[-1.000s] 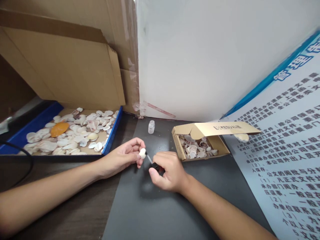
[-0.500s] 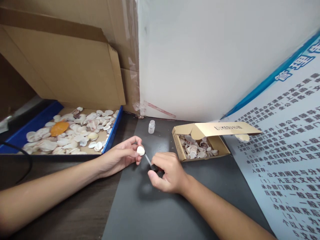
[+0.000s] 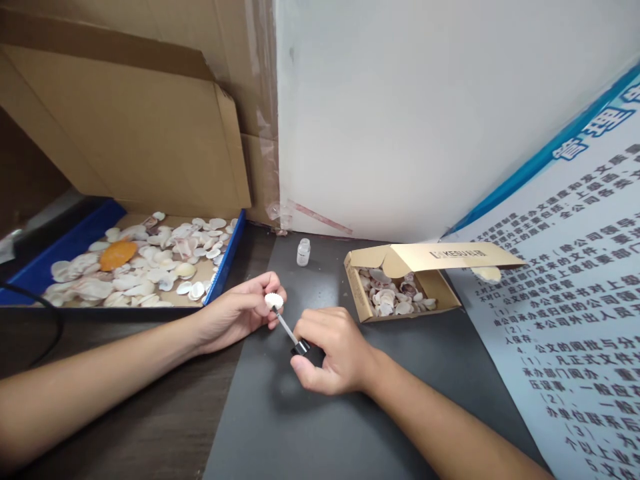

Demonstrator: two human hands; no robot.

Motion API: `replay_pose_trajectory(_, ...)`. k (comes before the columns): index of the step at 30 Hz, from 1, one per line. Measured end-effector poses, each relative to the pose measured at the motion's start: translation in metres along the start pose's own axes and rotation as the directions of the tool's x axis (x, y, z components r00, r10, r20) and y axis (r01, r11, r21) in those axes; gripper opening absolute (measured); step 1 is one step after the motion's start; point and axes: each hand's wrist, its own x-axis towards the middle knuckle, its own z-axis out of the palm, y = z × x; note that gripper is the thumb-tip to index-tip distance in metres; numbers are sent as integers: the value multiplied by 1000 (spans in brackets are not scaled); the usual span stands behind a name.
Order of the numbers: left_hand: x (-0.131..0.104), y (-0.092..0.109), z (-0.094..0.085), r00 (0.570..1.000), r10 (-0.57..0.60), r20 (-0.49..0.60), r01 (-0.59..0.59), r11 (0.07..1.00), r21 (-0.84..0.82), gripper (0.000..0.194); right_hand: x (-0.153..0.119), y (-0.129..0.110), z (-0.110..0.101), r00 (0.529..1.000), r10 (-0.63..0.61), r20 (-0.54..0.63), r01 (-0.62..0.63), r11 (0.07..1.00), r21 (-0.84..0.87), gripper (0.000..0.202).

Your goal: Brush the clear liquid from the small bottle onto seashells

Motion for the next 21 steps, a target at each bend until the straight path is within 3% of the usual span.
replay_pose_trajectory(2,0,0,0,1000,-7,-5,7,1000,1,29,1,0,0,999,33,24,-33,999,-16,17)
replay_pose_trajectory(5,0,0,1,1000,-10,5,10,1000,-5,27,1,1,-1,997,75,-29,-77,995,-58,22)
replay_pose_trajectory(10,0,-1,0,1000,10,7,-11,999,32,25,0,0,-1,999,-6,-51,4,999,-32,19)
replay_pose_trajectory(15,0,-1,-2,1000,0,25,-2,999,53,25,-2,0,-1,998,6,-67,-7,1000,-20,15)
replay_pose_trajectory(21,1,-5,-2,998,-5,55,-5,985,175,19,-3,3,-2,976,123,-181,-116,992,51,9)
